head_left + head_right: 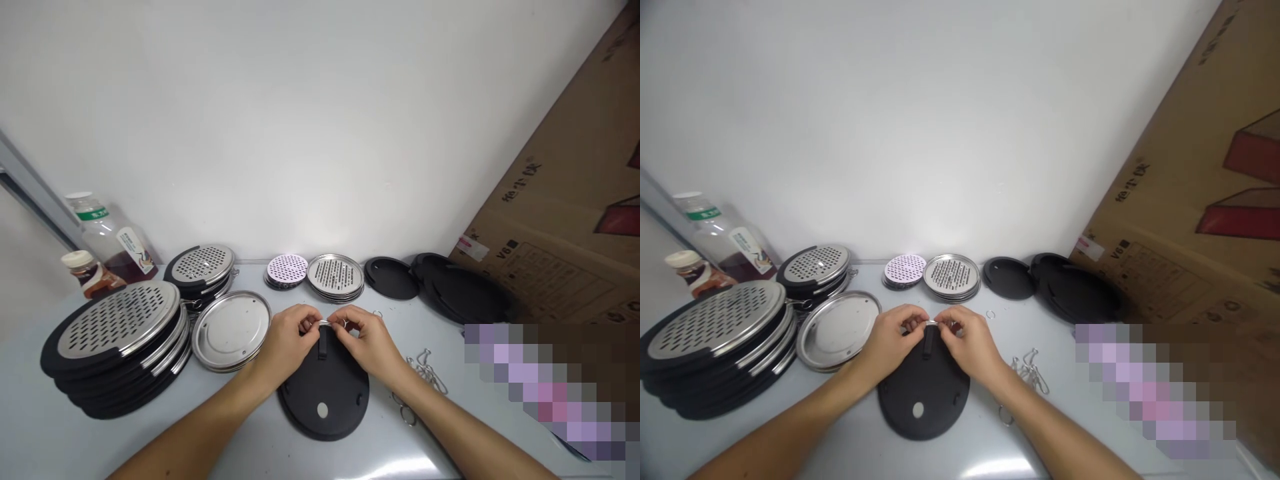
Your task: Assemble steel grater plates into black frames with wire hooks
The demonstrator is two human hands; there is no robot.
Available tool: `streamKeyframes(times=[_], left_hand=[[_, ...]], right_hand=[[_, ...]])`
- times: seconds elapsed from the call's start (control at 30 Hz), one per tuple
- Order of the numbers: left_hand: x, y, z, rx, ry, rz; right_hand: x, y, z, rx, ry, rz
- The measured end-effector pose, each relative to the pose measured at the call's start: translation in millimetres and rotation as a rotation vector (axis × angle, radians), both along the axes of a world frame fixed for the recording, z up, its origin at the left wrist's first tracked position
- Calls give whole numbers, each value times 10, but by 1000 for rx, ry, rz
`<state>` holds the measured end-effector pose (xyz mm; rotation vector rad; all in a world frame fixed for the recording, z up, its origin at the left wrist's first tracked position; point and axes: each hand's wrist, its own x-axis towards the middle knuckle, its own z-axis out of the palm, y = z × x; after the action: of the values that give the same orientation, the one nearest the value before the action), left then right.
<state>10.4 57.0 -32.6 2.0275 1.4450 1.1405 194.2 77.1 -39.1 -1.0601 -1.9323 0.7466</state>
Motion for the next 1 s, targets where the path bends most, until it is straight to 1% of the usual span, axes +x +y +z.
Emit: streamKeyframes(times=[0.13, 0.23, 0.37, 0.6, 0.73, 1.0], left_hand=[[-3, 21, -88, 33, 54, 3], [-10, 27, -116, 50, 87, 11], [-28, 8, -121, 77, 123, 3], [-117, -111, -128, 130, 207, -78], [-139, -135, -145, 156, 276, -95], [-134, -142, -101, 108, 372, -161]], right_hand=[[-20, -14, -78, 86, -61, -6], [-31, -6, -130, 123, -93, 6], [-35, 20, -168, 145, -97, 11], [-44, 41, -197, 173, -85, 34], [-42, 41, -209, 193, -82, 38], [-60, 39, -214, 211, -82, 53]])
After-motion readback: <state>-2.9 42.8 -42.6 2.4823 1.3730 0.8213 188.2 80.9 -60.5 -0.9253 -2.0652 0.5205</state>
